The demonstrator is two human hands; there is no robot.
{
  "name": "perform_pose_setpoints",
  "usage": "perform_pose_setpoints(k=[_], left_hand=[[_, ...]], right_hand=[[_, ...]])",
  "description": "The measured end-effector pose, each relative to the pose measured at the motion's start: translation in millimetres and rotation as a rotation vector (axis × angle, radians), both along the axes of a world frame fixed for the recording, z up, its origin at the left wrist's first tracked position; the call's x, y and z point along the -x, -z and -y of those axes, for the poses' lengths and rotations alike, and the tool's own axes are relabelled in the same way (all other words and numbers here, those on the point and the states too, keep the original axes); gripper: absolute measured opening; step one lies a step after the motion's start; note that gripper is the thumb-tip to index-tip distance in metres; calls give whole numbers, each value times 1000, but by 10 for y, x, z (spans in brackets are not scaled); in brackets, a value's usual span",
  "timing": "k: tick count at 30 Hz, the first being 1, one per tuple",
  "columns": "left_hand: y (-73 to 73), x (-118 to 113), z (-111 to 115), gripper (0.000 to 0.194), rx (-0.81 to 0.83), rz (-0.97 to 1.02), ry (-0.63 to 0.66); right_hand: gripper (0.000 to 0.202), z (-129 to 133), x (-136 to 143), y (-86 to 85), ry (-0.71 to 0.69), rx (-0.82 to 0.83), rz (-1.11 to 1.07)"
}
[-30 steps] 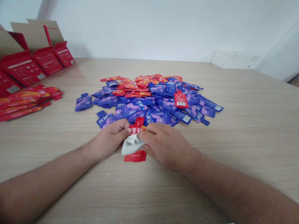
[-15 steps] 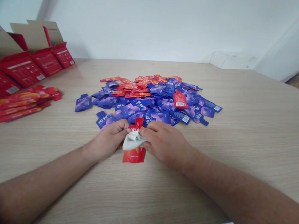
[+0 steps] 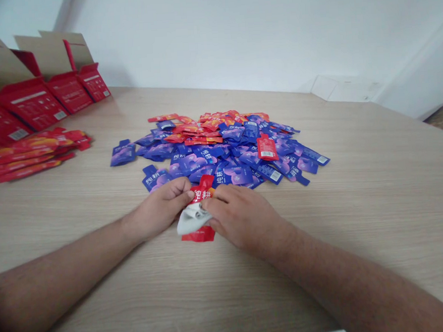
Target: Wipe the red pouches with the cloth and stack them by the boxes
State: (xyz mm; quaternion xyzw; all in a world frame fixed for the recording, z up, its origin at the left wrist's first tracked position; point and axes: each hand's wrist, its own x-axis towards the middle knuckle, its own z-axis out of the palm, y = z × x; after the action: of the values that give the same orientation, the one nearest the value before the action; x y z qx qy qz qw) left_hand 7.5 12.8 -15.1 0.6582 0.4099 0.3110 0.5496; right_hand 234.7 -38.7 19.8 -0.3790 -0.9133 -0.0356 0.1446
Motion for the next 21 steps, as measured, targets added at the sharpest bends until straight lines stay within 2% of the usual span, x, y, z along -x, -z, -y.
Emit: perform_pose_setpoints(k=[3,8,9,13,15,18,19,21], left_hand=[[1,-9,2,29,26,36,-18],[-8,-5,5,27,-9,7,-7],[-10,-4,5,28,-3,10,-10],[-1,0,-5,30,26,34,-26],[7,5,-11,30,13,20,-16],[9,8,-11,29,-12,4,-2],[6,6,-8,29,-14,7,-5],[-2,-2,-1,29,0,20,-17]], right_hand=[[22,-25,-24,-12,131,-18,-58],[15,-3,3,-10,-46,39,34],[15,-5,2,-9,-38,37,30],[22,-40,-27,-12,143,-3,-52],[20,-36,-23,-12,116,8,-39],[14,-8,-1,-13,-22,49,36],[13,-5,1,-15,-29,53,42],[16,-14,-9,-21,43,38,8]])
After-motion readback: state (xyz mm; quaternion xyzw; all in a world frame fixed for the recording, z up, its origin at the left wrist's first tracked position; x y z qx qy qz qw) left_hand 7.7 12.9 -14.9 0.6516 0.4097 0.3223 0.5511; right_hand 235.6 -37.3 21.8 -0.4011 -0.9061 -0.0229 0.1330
